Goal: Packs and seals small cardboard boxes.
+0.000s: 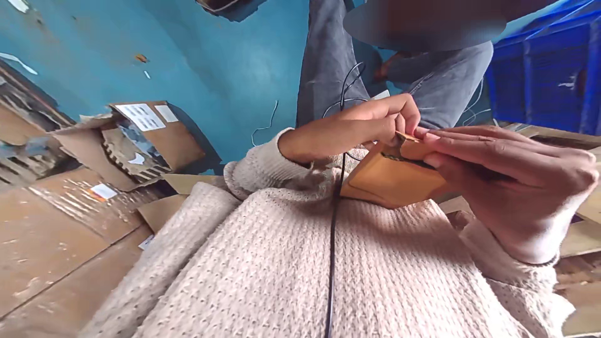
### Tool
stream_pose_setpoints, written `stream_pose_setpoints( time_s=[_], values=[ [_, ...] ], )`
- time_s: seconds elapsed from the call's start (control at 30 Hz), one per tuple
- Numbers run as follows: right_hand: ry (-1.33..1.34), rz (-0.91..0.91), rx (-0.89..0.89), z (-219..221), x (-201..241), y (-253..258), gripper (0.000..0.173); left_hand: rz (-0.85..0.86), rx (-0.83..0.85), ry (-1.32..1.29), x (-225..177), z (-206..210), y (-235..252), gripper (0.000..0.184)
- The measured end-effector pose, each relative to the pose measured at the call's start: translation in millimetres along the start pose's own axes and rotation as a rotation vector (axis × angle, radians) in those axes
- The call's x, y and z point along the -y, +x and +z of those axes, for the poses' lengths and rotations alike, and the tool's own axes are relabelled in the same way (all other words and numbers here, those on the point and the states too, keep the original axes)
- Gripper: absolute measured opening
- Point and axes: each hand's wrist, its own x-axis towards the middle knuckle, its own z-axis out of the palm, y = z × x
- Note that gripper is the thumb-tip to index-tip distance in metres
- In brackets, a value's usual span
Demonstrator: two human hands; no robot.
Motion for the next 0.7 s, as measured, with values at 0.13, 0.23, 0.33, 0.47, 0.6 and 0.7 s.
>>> stream_pose_setpoints(
  time_s=[0.13, 0.23, 0.33, 0.47, 0.6, 0.7],
  values=[
    [-0.156, -0.001, 0.031, 3, 2, 3, 0.018, 0.082, -0.14, 0.13, 6, 9, 0, 0.026],
    [-0.235, -0.02, 0.067, 2, 7, 5, 0.018, 0.241, -0.285, 0.132, 25, 20, -4, 0.032],
    [-0.232, -0.046, 0.115, -3, 7, 9, 0.017, 0.346, -0.324, 0.052, 36, 25, -11, 0.057],
    [-0.199, -0.117, 0.145, 8, 4, 13, 0.019, 0.522, -0.397, 0.284, 38, 30, -15, 0.08],
    [-0.257, -0.184, 0.215, 18, 4, 10, 0.027, 0.544, -0.43, 0.316, 41, 30, -23, 0.065],
    [-0.206, -0.088, 0.134, 20, -1, 5, 0.025, 0.483, -0.366, 0.206, 44, 33, -28, 0.072]
  ],
)
